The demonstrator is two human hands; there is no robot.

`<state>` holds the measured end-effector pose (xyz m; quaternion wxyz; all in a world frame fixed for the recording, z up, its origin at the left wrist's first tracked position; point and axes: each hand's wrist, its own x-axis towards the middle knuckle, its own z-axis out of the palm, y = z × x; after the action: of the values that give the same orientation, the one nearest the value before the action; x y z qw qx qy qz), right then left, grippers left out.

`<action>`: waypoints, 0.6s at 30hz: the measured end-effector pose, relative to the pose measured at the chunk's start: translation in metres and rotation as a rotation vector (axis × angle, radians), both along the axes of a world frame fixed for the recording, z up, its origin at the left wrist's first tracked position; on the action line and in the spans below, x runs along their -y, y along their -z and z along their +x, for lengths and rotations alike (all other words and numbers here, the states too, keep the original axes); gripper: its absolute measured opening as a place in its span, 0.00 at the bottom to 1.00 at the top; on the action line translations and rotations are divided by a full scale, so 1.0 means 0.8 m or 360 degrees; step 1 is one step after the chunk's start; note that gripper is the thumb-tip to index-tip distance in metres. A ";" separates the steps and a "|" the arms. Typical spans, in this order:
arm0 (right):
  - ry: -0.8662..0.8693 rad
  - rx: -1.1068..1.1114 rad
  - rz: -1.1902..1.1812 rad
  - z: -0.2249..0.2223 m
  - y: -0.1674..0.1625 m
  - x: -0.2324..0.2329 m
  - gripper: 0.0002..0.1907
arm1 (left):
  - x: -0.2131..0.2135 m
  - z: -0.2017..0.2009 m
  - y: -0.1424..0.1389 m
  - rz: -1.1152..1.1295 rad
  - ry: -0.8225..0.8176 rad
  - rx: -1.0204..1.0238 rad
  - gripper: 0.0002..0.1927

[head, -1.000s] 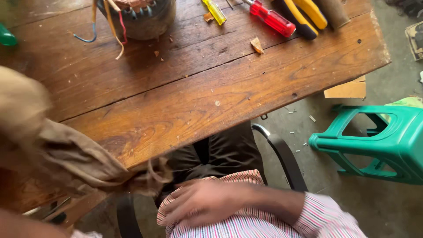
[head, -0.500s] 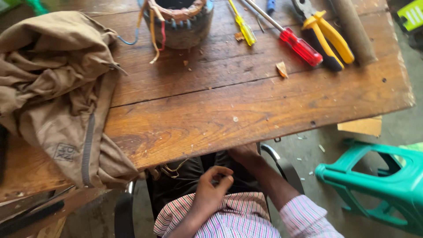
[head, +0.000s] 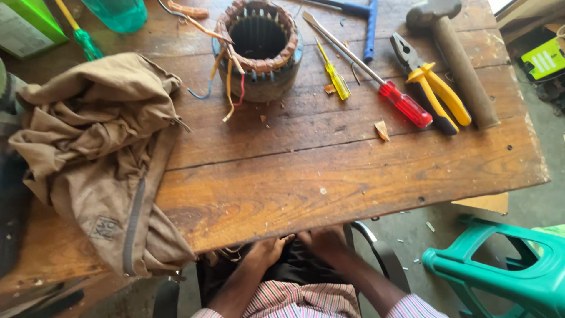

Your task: The person uses a yellow screwdriver to pry and scrape old insulation and windings from the slots of a motor stator, rotating the stator to work around its rim. They then pull out the freed copper winding wires and handle yellow and black lead wires, untangling and positioning them near the stator.

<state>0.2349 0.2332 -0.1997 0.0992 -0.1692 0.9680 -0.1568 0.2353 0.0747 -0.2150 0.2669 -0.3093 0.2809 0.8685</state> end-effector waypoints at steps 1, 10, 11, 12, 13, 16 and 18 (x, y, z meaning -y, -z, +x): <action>0.0149 0.0389 0.0081 0.012 -0.005 0.001 0.20 | 0.001 -0.006 -0.003 0.0036 -0.0035 0.0009 0.22; 0.0023 -0.0993 -0.0205 0.058 -0.166 -0.128 0.15 | 0.002 -0.046 -0.013 0.0471 -0.0349 0.0091 0.30; 0.0112 -0.1262 -0.0238 0.047 -0.191 -0.144 0.15 | 0.004 -0.042 -0.011 0.0499 -0.0363 0.0083 0.31; 0.0152 -0.1510 -0.0241 0.042 -0.220 -0.162 0.15 | 0.009 -0.037 -0.009 0.0519 -0.0385 0.0084 0.32; 0.0111 -0.1675 -0.0193 0.039 -0.243 -0.175 0.15 | 0.014 -0.033 -0.007 0.0553 -0.0389 0.0080 0.33; 0.0001 -0.1990 -0.0115 0.035 -0.276 -0.192 0.16 | 0.035 -0.026 -0.007 0.0636 -0.0366 0.0004 0.36; -0.0033 -0.2076 -0.0096 0.037 -0.274 -0.190 0.16 | 0.043 -0.026 -0.011 0.0523 -0.0143 -0.0279 0.37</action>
<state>0.2647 0.3852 0.0194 -0.5119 -0.2417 0.8230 -0.0481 0.2141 0.0402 -0.2058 0.2493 -0.1970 0.1434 0.9373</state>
